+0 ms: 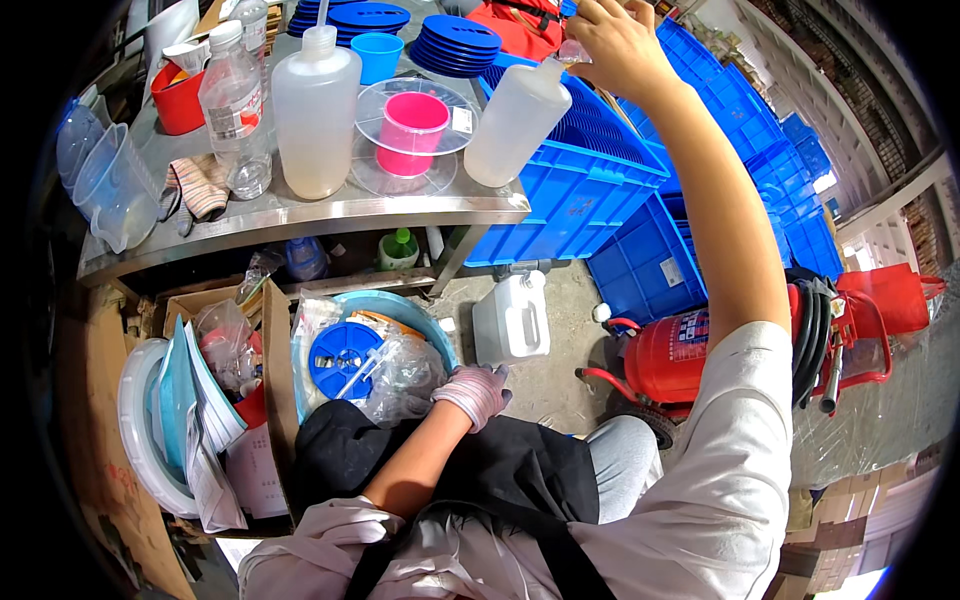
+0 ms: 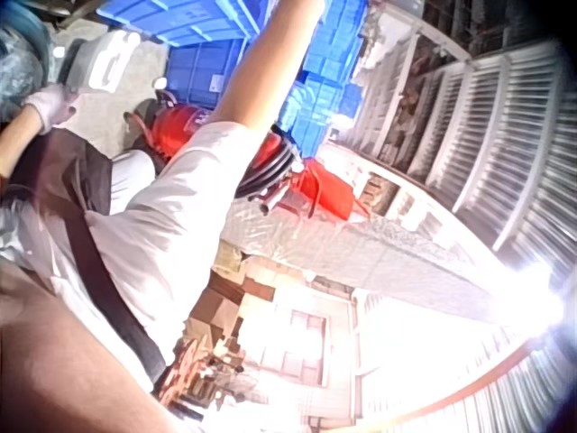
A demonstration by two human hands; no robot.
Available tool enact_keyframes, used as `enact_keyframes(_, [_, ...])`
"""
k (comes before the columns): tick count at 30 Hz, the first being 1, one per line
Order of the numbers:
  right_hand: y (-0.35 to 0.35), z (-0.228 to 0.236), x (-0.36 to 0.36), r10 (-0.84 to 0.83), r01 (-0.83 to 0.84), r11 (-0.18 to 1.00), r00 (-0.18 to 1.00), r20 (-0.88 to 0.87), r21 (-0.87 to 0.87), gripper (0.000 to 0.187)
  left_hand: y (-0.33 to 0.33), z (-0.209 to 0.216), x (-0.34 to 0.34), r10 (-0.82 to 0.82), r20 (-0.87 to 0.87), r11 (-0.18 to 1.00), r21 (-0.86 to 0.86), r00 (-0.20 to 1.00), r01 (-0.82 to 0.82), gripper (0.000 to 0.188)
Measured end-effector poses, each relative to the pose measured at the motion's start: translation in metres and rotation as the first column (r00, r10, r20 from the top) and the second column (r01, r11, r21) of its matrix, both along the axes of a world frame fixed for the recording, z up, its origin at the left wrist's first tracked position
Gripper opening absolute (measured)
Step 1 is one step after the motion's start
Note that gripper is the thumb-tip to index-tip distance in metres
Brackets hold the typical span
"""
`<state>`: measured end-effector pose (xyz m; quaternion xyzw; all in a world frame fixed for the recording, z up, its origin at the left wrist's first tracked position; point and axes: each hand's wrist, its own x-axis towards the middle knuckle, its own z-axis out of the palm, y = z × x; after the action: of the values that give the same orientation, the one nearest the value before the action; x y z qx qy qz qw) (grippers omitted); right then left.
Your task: The person uses a tube to transfer liquid from a large white container into a smaller white bottle. They then place the filled bottle on a metal shelf among other containers and blue plastic crates.
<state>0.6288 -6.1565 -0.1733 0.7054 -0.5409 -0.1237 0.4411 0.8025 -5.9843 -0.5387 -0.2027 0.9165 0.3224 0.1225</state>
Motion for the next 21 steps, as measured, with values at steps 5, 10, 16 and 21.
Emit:
enact_keyframes(5, [-0.003, 0.004, 0.005, 0.031, -0.029, 0.999, 0.998, -0.062, 0.035, 0.043, -0.001, 0.002, 0.004, 0.003, -0.037, 1.000, -0.015, 0.999, -0.004, 0.048])
enact_keyframes(10, [-0.006, 0.003, 0.009, 0.087, -0.079, 0.994, 0.989, -0.116, 0.071, 0.045, -0.002, 0.001, 0.005, 0.013, -0.043, 1.000, 0.002, 0.999, -0.013, 0.049])
enact_keyframes(16, [-0.006, 0.000, 0.015, 0.120, -0.099, 0.990, 0.964, -0.235, 0.102, 0.049, -0.002, 0.004, 0.003, 0.021, -0.026, 1.000, -0.002, 0.999, -0.021, 0.051])
enact_keyframes(21, [-0.007, 0.000, 0.017, 0.224, -0.201, 0.974, 0.916, -0.332, 0.103, 0.049, -0.001, -0.004, 0.002, 0.033, -0.063, 0.999, -0.013, 0.997, -0.034, 0.049])
